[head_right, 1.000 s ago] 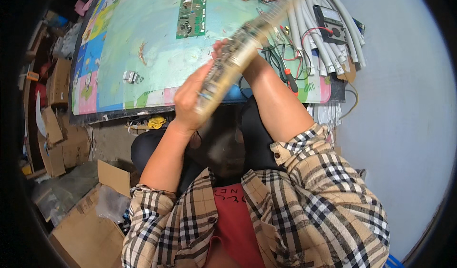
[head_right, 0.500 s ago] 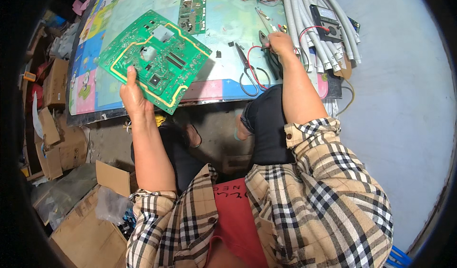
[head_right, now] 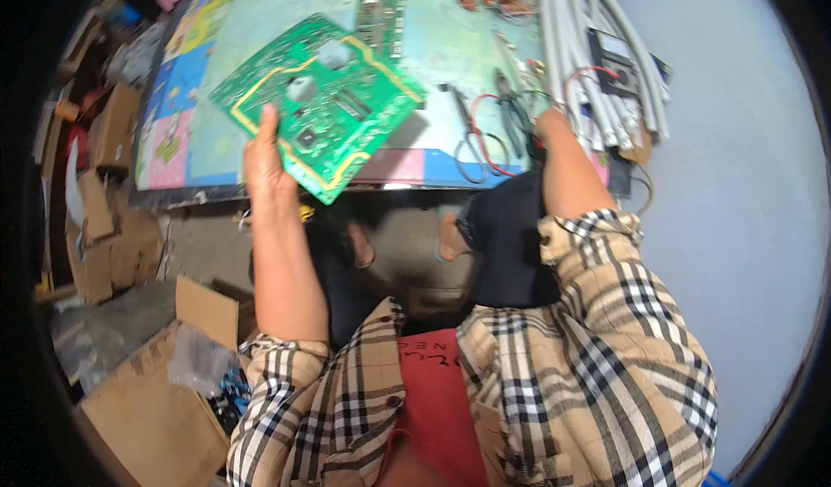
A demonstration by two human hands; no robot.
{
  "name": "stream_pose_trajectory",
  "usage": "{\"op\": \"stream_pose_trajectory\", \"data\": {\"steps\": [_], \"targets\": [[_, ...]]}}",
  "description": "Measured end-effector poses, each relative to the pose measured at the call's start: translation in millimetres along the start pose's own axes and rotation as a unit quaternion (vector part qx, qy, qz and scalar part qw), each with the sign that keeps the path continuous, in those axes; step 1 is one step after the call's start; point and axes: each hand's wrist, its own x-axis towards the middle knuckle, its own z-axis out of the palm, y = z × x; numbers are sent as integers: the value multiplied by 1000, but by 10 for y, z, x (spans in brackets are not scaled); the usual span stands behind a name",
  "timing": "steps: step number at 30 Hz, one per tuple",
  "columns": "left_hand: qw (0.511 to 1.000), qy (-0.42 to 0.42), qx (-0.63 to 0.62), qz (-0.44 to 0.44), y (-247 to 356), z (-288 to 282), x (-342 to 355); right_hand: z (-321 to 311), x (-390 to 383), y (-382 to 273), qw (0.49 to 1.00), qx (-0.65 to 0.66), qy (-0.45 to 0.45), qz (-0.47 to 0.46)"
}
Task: The person is repairing a circuit board while sitting on the floor. They use a screwdriver to remove components, a multimeter to test connections, and pliers to cut wires. The person flips the board over multiple times to access different sides.
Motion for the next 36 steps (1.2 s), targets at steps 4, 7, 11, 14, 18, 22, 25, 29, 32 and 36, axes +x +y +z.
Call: {"op": "stream_pose_trajectory", "data": {"steps": [4,7,11,14,18,22,25,29,32,36], "targets": [[996,-37,-78,-19,97,-25,-85,143,253,-59,939,-107,-328,5],[984,-118,-114,-72,17,304,-80,689,836,837,871,-84,-466,132],[981,-139,-125,-44,107,71,-137,559,556,408,894,-38,-441,69],[984,-126,-122,-7,121,-48,-115,66,-60,35,958,100,-268,23],[985,-152,-86,11,151,30,-121,-437,-418,48,944,289,-161,3],[986,-146,-52,58,179,30,-103,-758,-656,2,901,417,-118,-29],[985,-151,-48,70,219,37,-125,-873,-856,41,918,361,-117,-117],[982,-152,-53,95,207,52,-83,-1049,-1040,120,946,268,-78,-162],[987,-120,-46,100,210,1,-39,-1465,-1360,-93,832,515,-120,-168],[990,-77,-35,115,180,44,36,-1682,-1216,-84,558,789,-199,-165]]}}
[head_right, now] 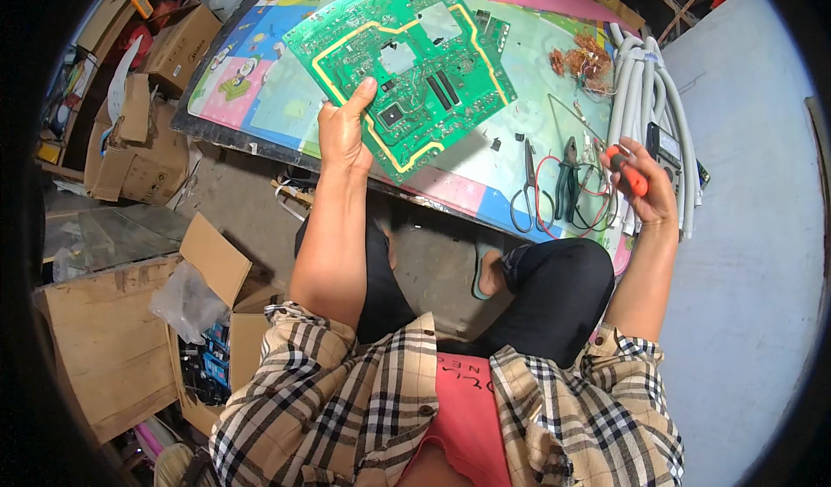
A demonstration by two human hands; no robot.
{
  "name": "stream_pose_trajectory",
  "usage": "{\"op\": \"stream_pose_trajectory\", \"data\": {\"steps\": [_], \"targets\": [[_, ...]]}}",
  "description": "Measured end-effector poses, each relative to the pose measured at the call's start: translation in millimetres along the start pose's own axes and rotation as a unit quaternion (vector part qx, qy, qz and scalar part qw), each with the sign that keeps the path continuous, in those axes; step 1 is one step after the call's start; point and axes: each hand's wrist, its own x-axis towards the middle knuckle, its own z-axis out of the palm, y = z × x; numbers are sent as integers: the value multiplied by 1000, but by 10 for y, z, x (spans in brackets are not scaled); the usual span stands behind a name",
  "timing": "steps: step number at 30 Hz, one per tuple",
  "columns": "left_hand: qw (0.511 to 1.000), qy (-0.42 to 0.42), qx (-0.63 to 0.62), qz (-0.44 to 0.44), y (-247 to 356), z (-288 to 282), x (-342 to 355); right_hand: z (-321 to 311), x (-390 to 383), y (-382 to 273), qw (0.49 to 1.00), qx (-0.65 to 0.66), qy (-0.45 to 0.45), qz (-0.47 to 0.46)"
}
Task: The person is repairing a circuit board while sitting on the floor. They use a screwdriver to remove components, a multimeter to test connections, and pliers to cut wires. The person flips the board over multiple times to access different sides.
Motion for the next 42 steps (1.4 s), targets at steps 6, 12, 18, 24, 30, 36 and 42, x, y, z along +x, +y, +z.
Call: {"op": "stream_pose_trajectory", "data": {"steps": [6,12,18,24,30,36,42], "targets": [[998,61,-6,2,-68,19,55,94,234,-231,980,127,19,-152],[996,71,18,-42,118,88,-15,519,479,-249,792,-365,313,-374],[998,43,26,-23,170,19,-66,917,140,-450,636,-401,397,-526],[994,79,76,-23,164,12,-74,1277,-573,-828,674,-215,272,-653],[991,113,74,19,170,64,-97,1497,-714,-699,733,-143,178,-641],[988,114,88,48,176,24,-86,1545,-697,-667,742,-151,153,-635],[987,120,90,49,194,4,-86,1607,-679,-640,741,-148,156,-636]]}}
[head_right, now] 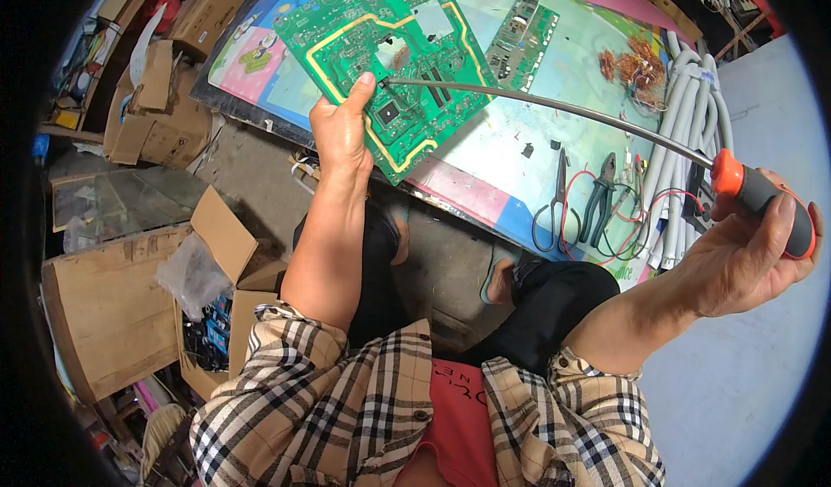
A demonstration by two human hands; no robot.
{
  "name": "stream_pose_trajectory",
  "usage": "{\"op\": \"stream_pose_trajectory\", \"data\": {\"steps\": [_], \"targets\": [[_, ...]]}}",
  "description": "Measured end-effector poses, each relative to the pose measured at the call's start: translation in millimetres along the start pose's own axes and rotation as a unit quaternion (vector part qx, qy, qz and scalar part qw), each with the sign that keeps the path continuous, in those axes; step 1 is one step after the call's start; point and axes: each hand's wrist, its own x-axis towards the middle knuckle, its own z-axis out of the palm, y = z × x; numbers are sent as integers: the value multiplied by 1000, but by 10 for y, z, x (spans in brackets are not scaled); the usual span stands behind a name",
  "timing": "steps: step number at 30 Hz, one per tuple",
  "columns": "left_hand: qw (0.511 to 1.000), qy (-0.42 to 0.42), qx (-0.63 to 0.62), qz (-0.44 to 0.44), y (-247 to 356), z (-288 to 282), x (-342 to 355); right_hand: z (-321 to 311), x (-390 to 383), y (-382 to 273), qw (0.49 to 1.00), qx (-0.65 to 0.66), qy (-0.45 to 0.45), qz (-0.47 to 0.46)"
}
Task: The person is repairing a circuit board while sitting on the floor. They use a screwdriver to remove components, a multimeter to test connections, and pliers to cut wires. The person flips the board over multiple times to access different sides.
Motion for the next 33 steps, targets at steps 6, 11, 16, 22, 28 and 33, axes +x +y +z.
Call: {"op": "stream_pose_trajectory", "data": {"steps": [6,11,16,22,28,33], "targets": [[1000,-1,-6,-1,35,4,-15,11,-11,-11,1000,-5,-10,1],[1000,2,-1,-2,52,16,-25,-9,0,-22,1000,-4,-20,2],[1000,5,2,-16,54,11,-23,19,-8,-32,1000,-3,-15,3],[1000,-4,-5,0,27,-4,-7,133,-75,-32,999,-32,24,-17],[1000,-3,-7,3,44,-5,-11,142,-90,-22,998,-34,37,-26],[1000,5,18,-3,65,16,-40,142,-86,-33,998,-44,28,-38]]}}
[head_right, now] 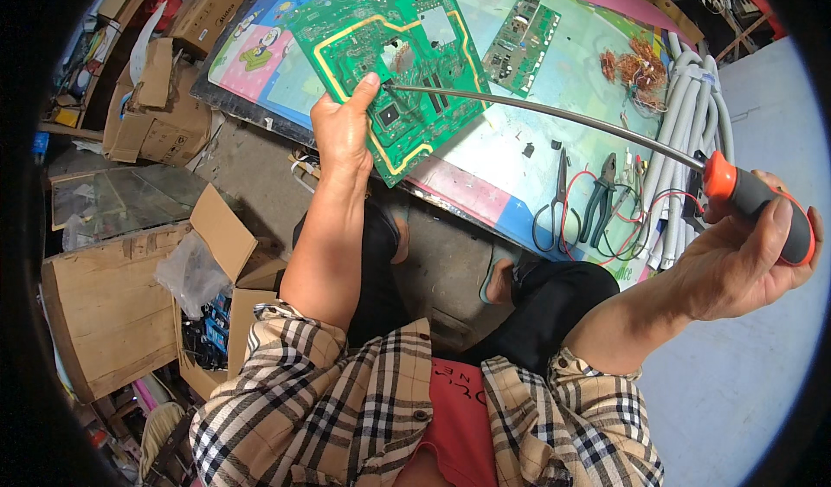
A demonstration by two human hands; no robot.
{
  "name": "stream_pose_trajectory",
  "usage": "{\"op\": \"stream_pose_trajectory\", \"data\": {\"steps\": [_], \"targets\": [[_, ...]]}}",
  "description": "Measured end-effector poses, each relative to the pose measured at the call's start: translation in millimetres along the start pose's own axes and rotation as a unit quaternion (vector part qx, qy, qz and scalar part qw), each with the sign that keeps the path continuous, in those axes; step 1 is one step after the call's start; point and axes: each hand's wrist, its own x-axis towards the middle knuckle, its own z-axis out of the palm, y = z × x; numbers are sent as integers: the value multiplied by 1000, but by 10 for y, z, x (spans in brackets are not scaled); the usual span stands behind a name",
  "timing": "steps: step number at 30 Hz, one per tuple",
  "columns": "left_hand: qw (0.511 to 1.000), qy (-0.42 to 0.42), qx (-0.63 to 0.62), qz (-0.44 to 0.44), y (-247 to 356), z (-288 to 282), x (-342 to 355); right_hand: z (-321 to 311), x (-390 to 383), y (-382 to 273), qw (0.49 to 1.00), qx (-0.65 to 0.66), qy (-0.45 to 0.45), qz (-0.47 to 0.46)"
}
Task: The person is repairing a circuit board while sitting on the floor. They use a screwdriver to remove components, a multimeter to test connections, and pliers to cut wires. The person flips the board over multiple times to access different sides.
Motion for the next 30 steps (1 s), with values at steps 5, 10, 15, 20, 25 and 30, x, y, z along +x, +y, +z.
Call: {"op": "stream_pose_trajectory", "data": {"steps": [5,10,15,20,25,30], "targets": [[1000,-3,8,4,-4,15,-3,-13,2,-13,1000,0,0,0],[1000,3,9,-1,-10,1,12,-36,36,-32,1000,20,-20,7],[1000,1,-1,-4,10,13,-4,-80,49,-37,998,38,-44,17],[1000,1,-7,-1,-29,-6,22,-71,53,-42,998,45,-37,18],[1000,-3,-11,-3,-26,-2,21,-15,7,-36,1000,24,-10,6],[1000,1,-7,-3,6,2,6,-80,52,-33,998,39,-50,26]]}}
